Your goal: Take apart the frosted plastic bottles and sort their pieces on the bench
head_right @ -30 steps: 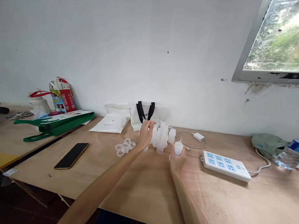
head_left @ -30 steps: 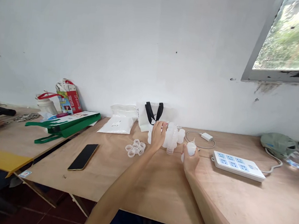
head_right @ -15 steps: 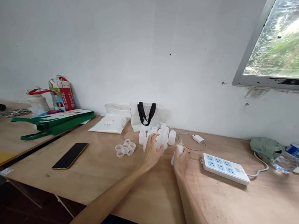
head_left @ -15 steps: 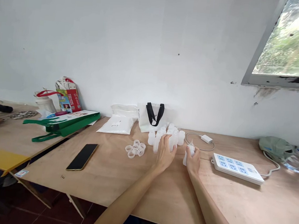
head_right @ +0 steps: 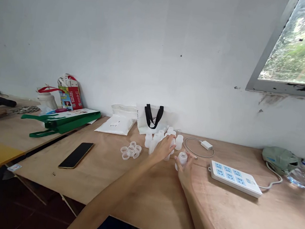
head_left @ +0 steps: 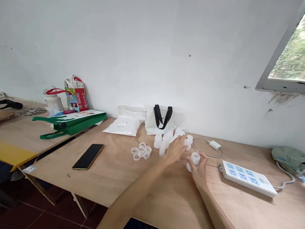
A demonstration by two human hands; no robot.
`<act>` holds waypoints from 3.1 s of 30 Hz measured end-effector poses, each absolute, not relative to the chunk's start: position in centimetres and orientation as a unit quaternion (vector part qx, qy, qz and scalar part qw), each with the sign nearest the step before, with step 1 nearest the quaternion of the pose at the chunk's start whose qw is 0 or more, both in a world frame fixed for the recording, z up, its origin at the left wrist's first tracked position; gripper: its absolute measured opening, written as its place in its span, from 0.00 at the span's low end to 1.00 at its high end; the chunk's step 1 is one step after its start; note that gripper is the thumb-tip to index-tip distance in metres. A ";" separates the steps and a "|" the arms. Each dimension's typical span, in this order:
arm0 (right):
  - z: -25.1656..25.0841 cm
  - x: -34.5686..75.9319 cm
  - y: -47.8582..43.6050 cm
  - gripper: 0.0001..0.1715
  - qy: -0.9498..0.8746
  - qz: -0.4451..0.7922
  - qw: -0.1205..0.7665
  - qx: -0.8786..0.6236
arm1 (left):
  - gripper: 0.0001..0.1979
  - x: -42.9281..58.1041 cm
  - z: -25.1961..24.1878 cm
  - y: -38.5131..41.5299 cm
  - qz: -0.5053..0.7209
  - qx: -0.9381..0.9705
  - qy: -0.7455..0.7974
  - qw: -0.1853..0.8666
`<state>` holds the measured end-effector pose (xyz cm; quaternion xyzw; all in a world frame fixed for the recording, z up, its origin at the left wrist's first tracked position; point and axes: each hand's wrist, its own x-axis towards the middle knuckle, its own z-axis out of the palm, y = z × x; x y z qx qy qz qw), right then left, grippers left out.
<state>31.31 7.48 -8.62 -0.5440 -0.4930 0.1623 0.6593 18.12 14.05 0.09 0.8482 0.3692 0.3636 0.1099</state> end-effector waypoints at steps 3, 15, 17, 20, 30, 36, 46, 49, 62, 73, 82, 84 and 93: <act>-8.8 31.7 6.8 0.46 -0.497 0.210 0.657 -0.527 | 0.17 17.9 -0.4 13.6 0.379 0.837 0.365 0.152; -5.8 40.2 16.0 0.26 -0.484 0.107 0.644 -0.583 | 0.20 19.0 -2.0 13.5 0.495 0.735 0.353 0.298; -5.6 42.0 19.1 0.25 -0.596 0.037 0.458 -0.659 | 0.19 19.4 -2.6 13.5 0.514 0.714 0.360 0.311; -5.4 43.5 23.0 0.26 -0.671 0.015 0.324 -0.666 | 0.18 20.0 -3.7 13.6 0.533 0.690 0.370 0.322; -5.4 42.3 31.2 0.40 -0.774 0.005 0.061 -0.630 | 0.17 20.2 -6.1 14.8 0.553 0.669 0.360 0.342; -5.4 40.9 33.7 0.35 -0.760 -0.001 0.025 -0.649 | 0.16 20.1 -6.9 15.0 0.546 0.662 0.363 0.363; -2.3 41.9 32.6 0.22 -0.676 0.019 0.168 -0.717 | 0.19 19.7 -6.2 15.2 0.557 0.649 0.362 0.370; 1.6 40.9 29.3 0.29 -0.650 0.077 0.369 -0.660 | 0.19 19.7 -5.8 15.2 0.558 0.651 0.358 0.369; 5.0 33.4 13.1 0.21 -0.751 0.240 0.322 -0.524 | 0.20 19.6 -5.7 15.4 0.538 0.680 0.322 0.380; 5.8 34.4 13.8 0.24 -0.783 0.150 0.217 -0.563 | 0.28 18.5 -6.7 13.6 0.563 0.674 0.351 0.326; 6.4 33.9 12.9 0.29 -0.774 0.141 0.264 -0.559 | 0.25 15.9 -7.6 10.5 0.543 0.702 0.383 0.255; 6.8 34.0 11.8 0.27 -0.748 0.095 0.328 -0.570 | 0.21 15.2 -7.5 9.9 0.531 0.730 0.365 0.229; 0.3 34.0 4.3 0.28 -0.552 0.033 0.571 -0.606 | 0.18 10.4 -7.3 9.0 0.306 0.894 0.279 0.173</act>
